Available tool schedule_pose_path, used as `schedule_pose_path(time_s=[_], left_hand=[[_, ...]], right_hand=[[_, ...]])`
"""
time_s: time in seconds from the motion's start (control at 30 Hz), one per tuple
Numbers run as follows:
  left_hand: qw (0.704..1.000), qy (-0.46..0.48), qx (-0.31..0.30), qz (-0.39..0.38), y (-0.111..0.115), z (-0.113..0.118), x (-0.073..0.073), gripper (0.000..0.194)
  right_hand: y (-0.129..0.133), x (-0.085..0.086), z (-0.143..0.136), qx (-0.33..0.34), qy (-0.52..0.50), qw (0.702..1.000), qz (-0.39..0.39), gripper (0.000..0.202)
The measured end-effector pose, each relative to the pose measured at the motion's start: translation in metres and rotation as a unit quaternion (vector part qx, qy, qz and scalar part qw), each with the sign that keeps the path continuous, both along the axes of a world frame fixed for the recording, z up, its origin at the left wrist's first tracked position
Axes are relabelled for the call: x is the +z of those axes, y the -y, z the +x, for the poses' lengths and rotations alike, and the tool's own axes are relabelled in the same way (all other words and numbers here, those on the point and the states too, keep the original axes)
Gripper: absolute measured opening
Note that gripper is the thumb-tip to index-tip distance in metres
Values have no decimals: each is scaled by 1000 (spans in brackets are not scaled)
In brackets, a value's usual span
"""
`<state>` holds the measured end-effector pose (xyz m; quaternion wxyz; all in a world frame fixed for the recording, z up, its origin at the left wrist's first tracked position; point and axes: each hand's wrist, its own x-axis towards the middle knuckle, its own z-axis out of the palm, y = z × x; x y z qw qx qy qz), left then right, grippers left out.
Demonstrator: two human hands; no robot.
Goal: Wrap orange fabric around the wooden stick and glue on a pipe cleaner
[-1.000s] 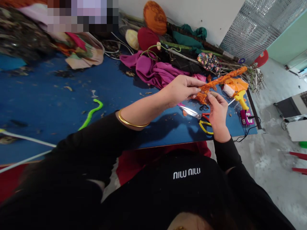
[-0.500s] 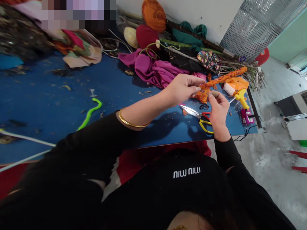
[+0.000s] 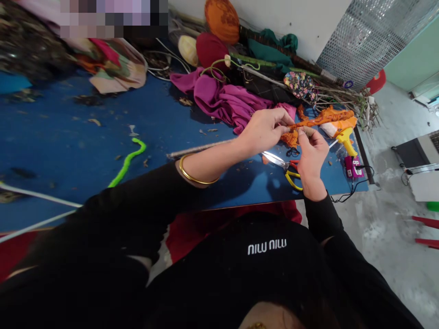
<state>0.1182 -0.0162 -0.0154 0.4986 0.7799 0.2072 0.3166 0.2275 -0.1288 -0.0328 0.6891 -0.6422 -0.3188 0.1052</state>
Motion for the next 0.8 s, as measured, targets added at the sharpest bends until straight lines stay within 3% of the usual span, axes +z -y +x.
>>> schedule_pose_path(time_s=[0.27, 0.5, 0.7, 0.8], left_hand=[[999, 16, 20, 48, 6, 4, -12, 20], [999, 6, 31, 20, 10, 3, -12, 53], [995, -19, 61, 74, 11, -2, -12, 59], [992, -35, 67, 103, 12, -2, -14, 63]], right_hand=[[-10, -9, -7, -42, -3, 999, 1, 18], [-3, -5, -2, -8, 36, 999, -13, 18], [1, -5, 1, 20, 102, 993, -47, 19], [2, 0, 2, 49, 87, 993, -62, 21]])
